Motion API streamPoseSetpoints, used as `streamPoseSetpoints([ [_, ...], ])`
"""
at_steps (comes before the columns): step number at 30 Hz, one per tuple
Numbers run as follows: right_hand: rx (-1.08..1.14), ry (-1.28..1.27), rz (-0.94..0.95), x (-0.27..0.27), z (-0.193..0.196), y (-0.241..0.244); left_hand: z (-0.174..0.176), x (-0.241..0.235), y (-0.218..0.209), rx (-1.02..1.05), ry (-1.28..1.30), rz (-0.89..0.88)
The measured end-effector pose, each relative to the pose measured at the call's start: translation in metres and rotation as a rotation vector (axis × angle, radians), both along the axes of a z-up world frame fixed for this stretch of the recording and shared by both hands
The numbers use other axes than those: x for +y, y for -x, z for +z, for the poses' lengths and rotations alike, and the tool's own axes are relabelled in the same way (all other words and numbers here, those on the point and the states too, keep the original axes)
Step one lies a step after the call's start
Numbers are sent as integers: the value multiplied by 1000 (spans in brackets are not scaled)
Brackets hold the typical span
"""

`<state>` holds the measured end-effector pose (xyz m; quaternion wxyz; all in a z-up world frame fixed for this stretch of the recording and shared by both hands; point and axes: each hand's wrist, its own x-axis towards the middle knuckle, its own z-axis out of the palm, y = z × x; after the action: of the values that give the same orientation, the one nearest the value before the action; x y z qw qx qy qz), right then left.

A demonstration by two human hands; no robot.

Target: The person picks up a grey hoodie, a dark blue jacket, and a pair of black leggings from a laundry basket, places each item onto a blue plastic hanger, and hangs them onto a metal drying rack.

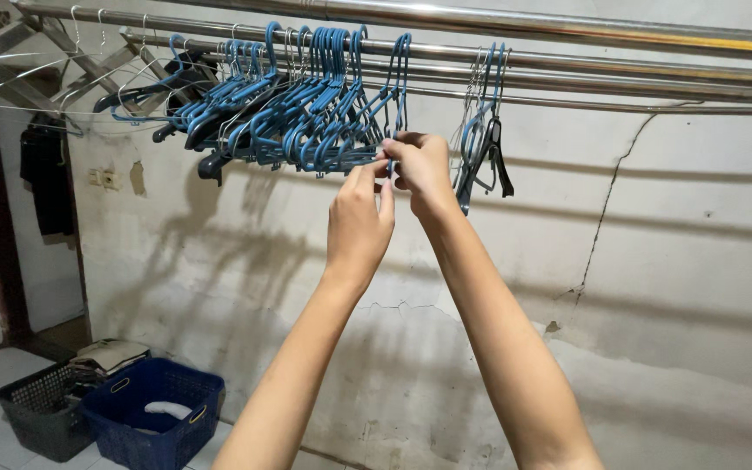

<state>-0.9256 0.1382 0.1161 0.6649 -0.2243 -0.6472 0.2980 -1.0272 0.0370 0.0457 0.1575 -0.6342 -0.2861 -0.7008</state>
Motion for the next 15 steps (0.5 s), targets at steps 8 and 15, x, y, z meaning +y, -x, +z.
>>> streamPoseSetpoints([
  [8, 113, -112, 57, -29, -6, -6, -6, 3, 3, 82, -32, 56],
  [15, 80, -134, 55, -92, -59, -24, -16, 10, 2, -52, 206, -183],
])
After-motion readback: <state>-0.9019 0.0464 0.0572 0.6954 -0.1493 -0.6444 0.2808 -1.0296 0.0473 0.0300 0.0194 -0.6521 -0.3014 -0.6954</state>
